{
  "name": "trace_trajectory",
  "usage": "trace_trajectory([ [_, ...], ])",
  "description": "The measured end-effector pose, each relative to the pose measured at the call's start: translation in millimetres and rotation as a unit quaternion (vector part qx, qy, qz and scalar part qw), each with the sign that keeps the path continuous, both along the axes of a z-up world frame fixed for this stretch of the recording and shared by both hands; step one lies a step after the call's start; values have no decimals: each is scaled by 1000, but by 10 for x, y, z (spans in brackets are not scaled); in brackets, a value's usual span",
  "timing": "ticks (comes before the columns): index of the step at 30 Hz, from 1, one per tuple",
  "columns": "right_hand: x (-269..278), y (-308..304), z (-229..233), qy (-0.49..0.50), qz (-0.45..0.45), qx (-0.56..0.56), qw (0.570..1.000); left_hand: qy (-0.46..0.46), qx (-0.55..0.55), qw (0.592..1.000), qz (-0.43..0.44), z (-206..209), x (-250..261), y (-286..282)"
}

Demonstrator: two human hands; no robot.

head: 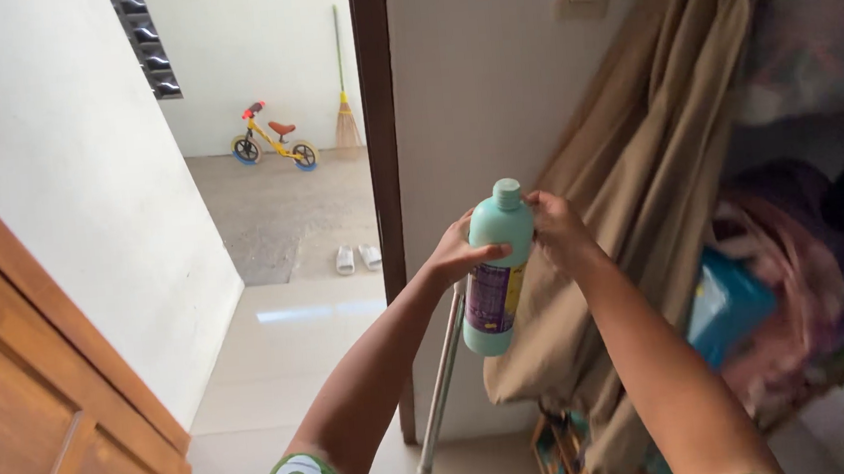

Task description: The person is mopping the floor while holding a bottle of cleaning solution.

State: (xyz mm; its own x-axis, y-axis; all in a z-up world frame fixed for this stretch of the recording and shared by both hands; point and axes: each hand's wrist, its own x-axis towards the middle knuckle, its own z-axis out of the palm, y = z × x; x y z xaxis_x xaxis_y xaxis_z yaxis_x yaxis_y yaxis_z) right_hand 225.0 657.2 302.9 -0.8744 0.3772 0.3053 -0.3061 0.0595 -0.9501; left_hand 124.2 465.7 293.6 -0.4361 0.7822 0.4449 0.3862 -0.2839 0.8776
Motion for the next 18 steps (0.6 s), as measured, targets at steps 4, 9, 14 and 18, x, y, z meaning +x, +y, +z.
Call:
trace_trajectory([
  [4,-255,225,591,-61,39,23,997,-69,25,997,-3,-43,-584,533],
  [9,-685,618,833,-183,-3,150,972,-55,27,998,27,-43,-897,845],
  [14,-988,1079,1251,-3,-269,425,864,-59,9,998,22,-140,-1200,1095],
  [18,-1158,1191,1661,138,-388,565,715,-43,-38,996,71,-270,-1483,1354],
])
